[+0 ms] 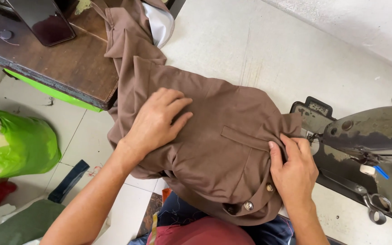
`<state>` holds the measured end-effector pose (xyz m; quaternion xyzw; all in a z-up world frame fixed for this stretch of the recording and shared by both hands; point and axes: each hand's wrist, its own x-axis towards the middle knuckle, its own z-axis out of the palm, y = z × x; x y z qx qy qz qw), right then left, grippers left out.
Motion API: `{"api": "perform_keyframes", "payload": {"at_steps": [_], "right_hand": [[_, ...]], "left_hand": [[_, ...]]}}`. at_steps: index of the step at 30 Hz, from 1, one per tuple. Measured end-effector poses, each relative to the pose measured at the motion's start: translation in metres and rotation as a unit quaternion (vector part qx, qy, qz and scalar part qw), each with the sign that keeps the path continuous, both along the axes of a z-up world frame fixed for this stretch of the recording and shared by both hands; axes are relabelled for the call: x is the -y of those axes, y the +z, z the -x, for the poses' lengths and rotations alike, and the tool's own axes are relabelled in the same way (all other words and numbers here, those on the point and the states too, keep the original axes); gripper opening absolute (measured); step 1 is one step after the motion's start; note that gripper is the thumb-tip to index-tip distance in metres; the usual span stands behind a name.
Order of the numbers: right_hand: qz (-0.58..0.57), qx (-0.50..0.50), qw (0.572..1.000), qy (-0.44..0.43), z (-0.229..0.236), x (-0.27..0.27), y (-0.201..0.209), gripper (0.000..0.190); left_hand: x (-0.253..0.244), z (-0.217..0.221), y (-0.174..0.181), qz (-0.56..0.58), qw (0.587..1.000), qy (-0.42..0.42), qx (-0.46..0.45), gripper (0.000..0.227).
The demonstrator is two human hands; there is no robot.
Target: Measuring and marking a brown garment on a sewing machine table using a measuring tape and chalk.
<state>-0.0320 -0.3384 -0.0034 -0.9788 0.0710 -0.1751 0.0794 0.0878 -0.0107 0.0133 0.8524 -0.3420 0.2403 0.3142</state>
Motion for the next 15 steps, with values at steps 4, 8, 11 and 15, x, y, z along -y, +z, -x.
{"api": "perform_keyframes", "payload": {"at_steps": [4,8,11,15], "right_hand": [[-0.084,0.078,0.988,0.103,-0.01,-0.001,0.007,0.012],[-0.227,0.122,0.955,0.148,-0.03,-0.006,0.036,0.006],[-0.178,0.173,0.954,0.167,-0.038,-0.007,0.062,0.008],[-0.017,0.178,0.963,0.2,-0.047,0.007,0.075,0.003]], "left_hand": [[0.004,-0.005,-0.01,-0.119,0.991,-0.028,-0.057,0.036],[0.012,-0.021,-0.023,-0.189,0.982,-0.012,0.006,0.045],[0.009,-0.043,-0.02,-0.247,0.963,-0.073,-0.078,0.061],[0.007,-0.072,-0.029,-0.267,0.959,-0.066,-0.073,0.068]]}}
